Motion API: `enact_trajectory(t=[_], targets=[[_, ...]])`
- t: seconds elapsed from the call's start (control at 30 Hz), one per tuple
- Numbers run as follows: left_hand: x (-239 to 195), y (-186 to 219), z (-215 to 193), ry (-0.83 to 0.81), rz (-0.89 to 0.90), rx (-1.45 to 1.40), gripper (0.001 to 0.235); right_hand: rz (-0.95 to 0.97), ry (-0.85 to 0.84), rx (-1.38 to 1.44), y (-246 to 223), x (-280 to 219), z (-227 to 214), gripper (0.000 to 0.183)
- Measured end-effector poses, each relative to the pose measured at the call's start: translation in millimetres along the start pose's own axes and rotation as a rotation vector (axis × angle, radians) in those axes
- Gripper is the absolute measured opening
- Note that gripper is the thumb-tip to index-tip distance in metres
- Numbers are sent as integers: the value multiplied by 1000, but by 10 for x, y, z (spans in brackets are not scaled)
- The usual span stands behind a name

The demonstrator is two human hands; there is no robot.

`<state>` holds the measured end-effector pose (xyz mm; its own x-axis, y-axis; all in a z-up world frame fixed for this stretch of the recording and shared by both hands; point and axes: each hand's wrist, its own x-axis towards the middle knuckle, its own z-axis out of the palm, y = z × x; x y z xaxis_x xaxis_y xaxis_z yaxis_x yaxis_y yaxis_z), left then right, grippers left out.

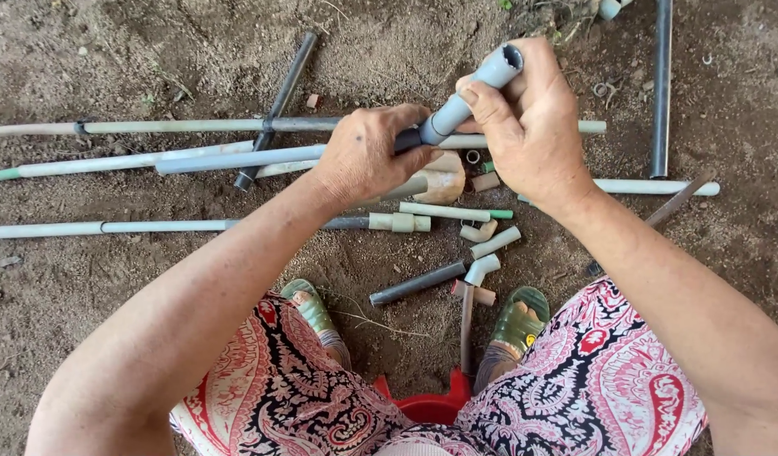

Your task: The person sits on a small red stool and assembles various PVC pipes and fittings by hand. They connect straight pipes, elbows, and T-joints to form a structure, occasionally using a wooden stick to push components together.

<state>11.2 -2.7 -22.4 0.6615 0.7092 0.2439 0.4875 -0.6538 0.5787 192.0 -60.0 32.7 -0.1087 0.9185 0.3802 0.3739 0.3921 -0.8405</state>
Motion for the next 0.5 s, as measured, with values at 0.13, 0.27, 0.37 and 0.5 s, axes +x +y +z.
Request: enact_trajectory(t=[0.13,0.27,0.37,0.5], targets=[[70,-48,32,-174,-107,91,24,-3,-79,46,127,-10,-3,34],[81,93,-219,-219,-214,-54,21,95,-169,235,280,17,-85,62],[45,-25,-314,-154,-234,-126,24,415,-56,343,623,-15,-91,56],[-32,-361,-257,126,115,13,39,621,-525,-625,1106,-301,162,9]])
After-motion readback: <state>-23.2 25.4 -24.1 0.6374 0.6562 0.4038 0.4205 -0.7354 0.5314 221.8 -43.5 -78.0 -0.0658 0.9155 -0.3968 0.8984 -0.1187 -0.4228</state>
